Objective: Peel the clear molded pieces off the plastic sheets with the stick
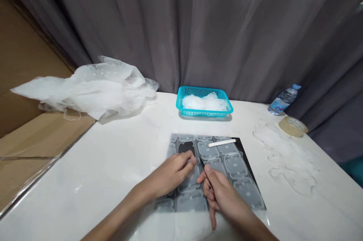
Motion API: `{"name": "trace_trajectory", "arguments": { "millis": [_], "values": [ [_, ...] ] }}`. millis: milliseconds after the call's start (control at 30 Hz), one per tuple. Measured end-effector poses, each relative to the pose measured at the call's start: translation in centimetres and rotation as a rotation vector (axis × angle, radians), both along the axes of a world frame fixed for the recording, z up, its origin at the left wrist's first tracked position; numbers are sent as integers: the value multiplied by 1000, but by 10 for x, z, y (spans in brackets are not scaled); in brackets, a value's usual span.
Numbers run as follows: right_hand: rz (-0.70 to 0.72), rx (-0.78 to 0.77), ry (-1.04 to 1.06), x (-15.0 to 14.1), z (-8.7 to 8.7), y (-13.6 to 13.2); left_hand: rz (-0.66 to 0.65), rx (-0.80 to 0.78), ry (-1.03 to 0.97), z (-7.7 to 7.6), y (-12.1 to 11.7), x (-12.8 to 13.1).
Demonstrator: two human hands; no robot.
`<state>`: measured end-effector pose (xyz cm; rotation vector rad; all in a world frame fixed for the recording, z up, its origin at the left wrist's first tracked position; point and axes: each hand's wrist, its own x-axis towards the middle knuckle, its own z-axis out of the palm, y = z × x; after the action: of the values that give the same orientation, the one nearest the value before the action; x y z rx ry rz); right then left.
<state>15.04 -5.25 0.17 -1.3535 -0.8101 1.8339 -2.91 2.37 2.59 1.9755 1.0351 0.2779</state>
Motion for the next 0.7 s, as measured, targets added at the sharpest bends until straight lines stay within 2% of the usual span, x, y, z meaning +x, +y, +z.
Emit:
{"name": "trace_trajectory", "arguments": {
  "millis": [167, 400, 700],
  "values": [
    [-22, -42, 30, 4, 3, 1, -3, 4, 1, -1, 1, 1],
    [-129, -72, 111, -2, 3, 0, -24, -38, -49, -3, 4, 2],
    [-181, -65, 131, -8, -1, 19, -49, -87, -90, -10, 12, -1]
  ]
}}
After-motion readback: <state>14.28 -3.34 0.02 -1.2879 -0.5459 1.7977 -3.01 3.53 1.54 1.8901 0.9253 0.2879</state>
